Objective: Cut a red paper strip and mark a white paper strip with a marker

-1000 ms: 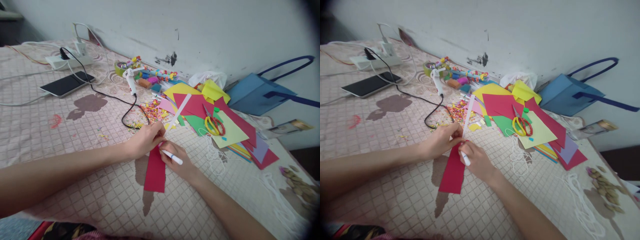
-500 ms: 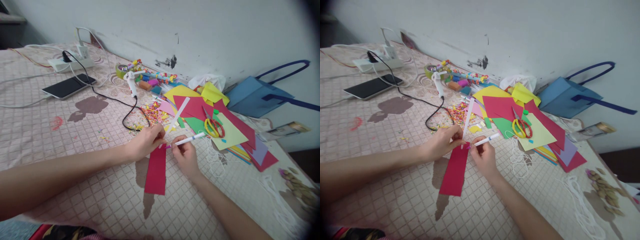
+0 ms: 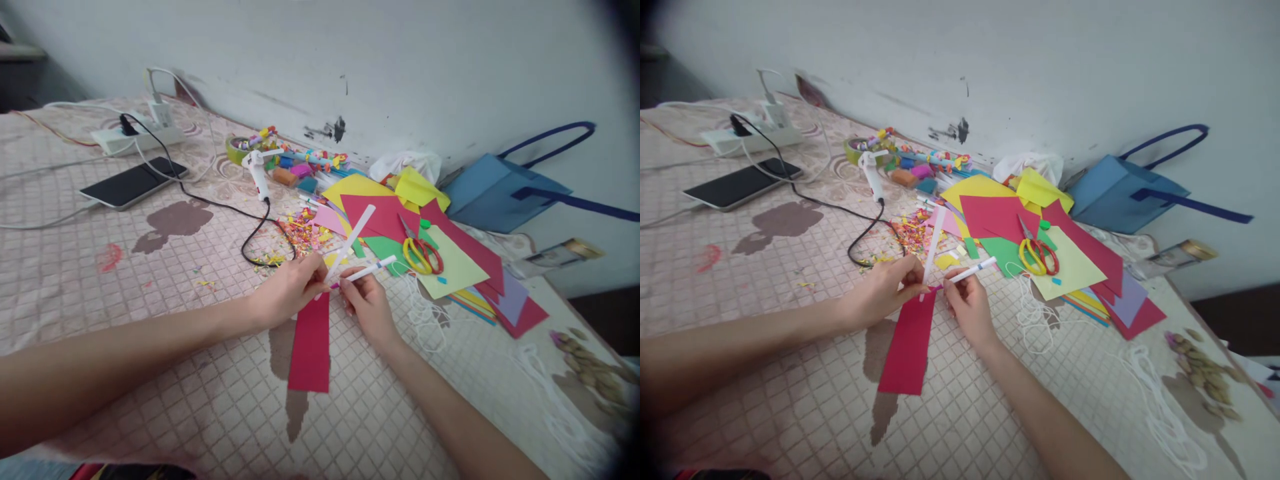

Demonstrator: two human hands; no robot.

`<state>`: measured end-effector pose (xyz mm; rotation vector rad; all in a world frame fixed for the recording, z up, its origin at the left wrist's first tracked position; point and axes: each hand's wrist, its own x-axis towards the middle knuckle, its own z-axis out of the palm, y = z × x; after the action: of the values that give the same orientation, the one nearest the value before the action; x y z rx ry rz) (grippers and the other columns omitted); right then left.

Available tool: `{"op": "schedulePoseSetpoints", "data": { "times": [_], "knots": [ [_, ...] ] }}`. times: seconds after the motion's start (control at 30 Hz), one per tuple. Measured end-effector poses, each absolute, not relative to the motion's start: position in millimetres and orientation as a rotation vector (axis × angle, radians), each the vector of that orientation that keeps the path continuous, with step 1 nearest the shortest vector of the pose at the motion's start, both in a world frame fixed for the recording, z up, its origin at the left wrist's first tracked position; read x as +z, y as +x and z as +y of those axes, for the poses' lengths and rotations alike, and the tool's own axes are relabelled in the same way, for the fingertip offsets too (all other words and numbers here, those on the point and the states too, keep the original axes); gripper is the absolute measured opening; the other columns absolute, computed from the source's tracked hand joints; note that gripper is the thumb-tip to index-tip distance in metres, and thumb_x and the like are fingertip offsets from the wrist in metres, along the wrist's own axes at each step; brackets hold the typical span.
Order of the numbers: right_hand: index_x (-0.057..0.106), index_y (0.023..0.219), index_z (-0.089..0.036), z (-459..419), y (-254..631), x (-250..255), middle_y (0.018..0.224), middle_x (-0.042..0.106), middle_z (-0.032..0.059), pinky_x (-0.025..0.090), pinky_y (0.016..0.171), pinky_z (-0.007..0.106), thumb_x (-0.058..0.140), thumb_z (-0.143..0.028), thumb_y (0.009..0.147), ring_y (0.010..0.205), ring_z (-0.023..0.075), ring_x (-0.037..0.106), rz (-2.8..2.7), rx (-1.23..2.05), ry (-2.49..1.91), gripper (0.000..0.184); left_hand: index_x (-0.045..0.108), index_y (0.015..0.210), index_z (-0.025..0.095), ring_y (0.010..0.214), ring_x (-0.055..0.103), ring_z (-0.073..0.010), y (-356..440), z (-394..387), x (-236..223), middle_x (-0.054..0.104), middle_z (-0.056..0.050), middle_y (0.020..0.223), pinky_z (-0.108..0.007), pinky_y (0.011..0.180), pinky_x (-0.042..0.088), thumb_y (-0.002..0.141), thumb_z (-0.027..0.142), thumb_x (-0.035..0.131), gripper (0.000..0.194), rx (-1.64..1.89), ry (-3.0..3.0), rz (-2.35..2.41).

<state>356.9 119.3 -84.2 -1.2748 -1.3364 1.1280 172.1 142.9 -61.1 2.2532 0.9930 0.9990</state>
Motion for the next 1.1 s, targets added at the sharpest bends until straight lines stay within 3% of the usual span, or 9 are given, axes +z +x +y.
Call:
{"op": "schedulePoseSetpoints", "data": {
  "times": [0.63,1.1],
  "knots": [
    [0.051,0.091,-0.02,120.2,354.6,-82.4,0.06,0.049,-0.0058,0.038,0.041,0.02,0.054,-0.043,0.086,0.047,0.0088,0.045,-1.36,1.139,-1.284,0.023,0.044,0.079,0.018,0.058,0.054,-0.0097,170.8,143.2,-60.9,0.055,0.004,0.066,-0.019,0.053,0.038,0.08,0.01,0.059,0.017,1.018,2.29,0.991],
    [0.052,0.093,-0.02,122.3,355.3,-85.9,0.062,0.047,-0.0059,0.035,0.039,0.02,0.056,-0.042,0.085,0.046,0.0081,0.042,-1.375,1.129,-1.277,0.023,0.046,0.082,0.018,0.059,0.054,-0.0098,170.6,143.2,-62.5,0.056,0.004,0.067,-0.019,0.054,0.038,0.082,0.011,0.059,0.015,1.01,2.282,0.976]
  ]
}}
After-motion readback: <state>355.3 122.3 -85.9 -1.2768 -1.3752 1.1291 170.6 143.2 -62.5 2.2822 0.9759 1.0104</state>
